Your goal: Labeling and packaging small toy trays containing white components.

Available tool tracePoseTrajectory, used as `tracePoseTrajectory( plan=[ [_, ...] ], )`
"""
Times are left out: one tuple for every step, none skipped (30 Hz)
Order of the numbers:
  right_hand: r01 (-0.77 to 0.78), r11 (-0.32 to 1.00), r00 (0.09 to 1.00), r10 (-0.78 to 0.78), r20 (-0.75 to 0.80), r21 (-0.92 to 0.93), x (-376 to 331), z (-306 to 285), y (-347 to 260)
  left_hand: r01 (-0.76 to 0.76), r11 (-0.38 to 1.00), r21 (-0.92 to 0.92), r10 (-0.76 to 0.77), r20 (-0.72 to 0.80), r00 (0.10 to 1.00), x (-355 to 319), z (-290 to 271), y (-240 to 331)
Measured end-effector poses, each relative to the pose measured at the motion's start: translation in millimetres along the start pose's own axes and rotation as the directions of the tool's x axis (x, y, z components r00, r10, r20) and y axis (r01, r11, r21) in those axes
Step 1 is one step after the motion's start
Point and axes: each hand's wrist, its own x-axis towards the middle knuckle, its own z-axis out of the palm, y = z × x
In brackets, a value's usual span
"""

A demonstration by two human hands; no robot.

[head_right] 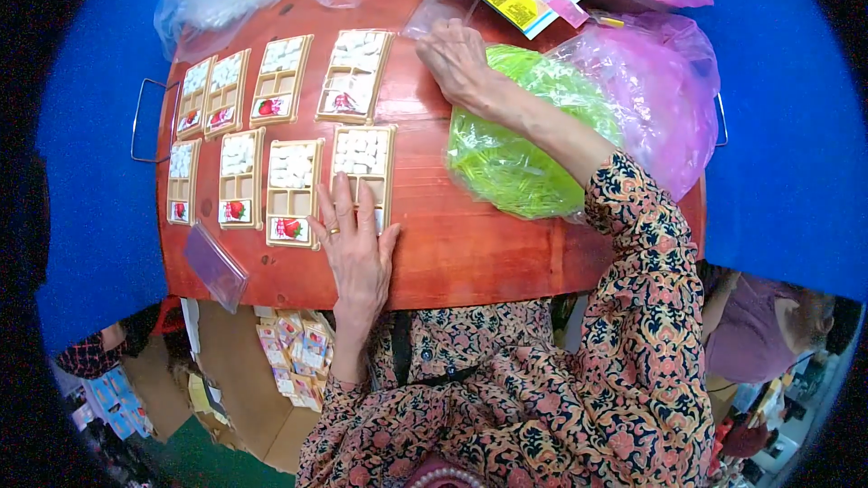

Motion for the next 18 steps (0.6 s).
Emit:
tracePoseTrajectory(
  plan=[
    [0.0, 1.0, 1.0, 0.0, -0.004, -0.001, 3, 0, 2, 0.002, 0.998, -0.064, -0.004, -0.037, 0.999, -1, -1, -1],
    [0.018, 1.0, 0.991, -0.018, -0.136, -0.001, 8, 0, 4, 0.002, 0.992, -0.128, -0.011, -0.074, 0.997, -2, -2, -2],
    [0.036, 0.999, 0.964, -0.035, -0.265, -0.003, 12, 0, 6, 0.001, 0.992, -0.125, -0.01, -0.077, 0.997, -1, -5, -3],
    [0.033, 0.999, 0.963, -0.033, -0.266, -0.005, 13, -1, 7, -0.006, 0.992, -0.125, -0.007, -0.102, 0.995, 1, -8, -3],
    [0.044, 0.999, 0.961, -0.039, -0.275, 0.014, 14, -3, 8, -0.013, 0.992, -0.125, -0.003, -0.128, 0.992, 1, -12, -2],
    [0.055, 0.998, 0.958, -0.043, -0.285, 0.033, 15, -4, 8, -0.017, 0.992, -0.124, 0.001, -0.128, 0.992, 1, -16, -1],
    [0.049, 0.998, 0.957, -0.039, -0.287, 0.028, 15, 0, 10, -0.026, 0.99, -0.135, 0.005, -0.152, 0.988, 3, -20, 2],
    [0.032, 0.998, 0.987, -0.041, -0.153, -0.061, 15, 6, 11, -0.036, 0.989, -0.147, 0.01, -0.176, 0.984, 5, -22, 5],
    [0.025, 0.988, 0.999, -0.028, -0.016, -0.15, 14, 10, 12, -0.047, 0.988, -0.148, 0.02, -0.178, 0.984, 6, -24, 7],
    [0.085, 0.973, 0.996, -0.074, 0.057, -0.215, 12, 0, 4, -0.048, 0.985, -0.168, 0.018, -0.176, 0.984, 6, -26, 6],
    [0.08, 0.973, 0.996, -0.07, 0.056, -0.215, 13, 3, 2, -0.051, 0.981, -0.189, 0.017, -0.174, 0.985, 6, -26, 6],
    [0.127, 0.964, 0.992, -0.12, 0.043, -0.233, 12, 6, 1, -0.055, 0.981, -0.188, 0.022, -0.173, 0.985, 6, -26, 7],
    [0.173, 0.952, 0.985, -0.171, 0.029, -0.252, 13, 4, -2, -0.053, 0.979, -0.194, 0.017, -0.183, 0.983, 6, -27, 7],
    [0.139, 0.961, 0.99, -0.14, 0.014, -0.239, 14, 1, -5, -0.051, 0.978, -0.201, 0.012, -0.192, 0.981, 5, -28, 7],
    [0.136, 0.961, 0.991, -0.137, 0.012, -0.239, 15, -2, -6, -0.054, 0.978, -0.2, 0.015, -0.192, 0.981, 5, -29, 5],
    [0.123, 0.971, 0.99, -0.104, 0.099, -0.205, 16, -6, -6, -0.069, 0.976, -0.208, 0.03, -0.187, 0.982, 6, -28, 4],
    [0.107, 0.979, 0.98, -0.075, 0.186, -0.171, 16, -9, -5, -0.083, 0.973, -0.216, 0.043, -0.182, 0.982, 6, -27, 2],
    [0.106, 0.979, 0.98, -0.073, 0.185, -0.174, 16, -9, -2, -0.085, 0.973, -0.217, 0.045, -0.184, 0.982, 7, -27, 2]
  ],
)
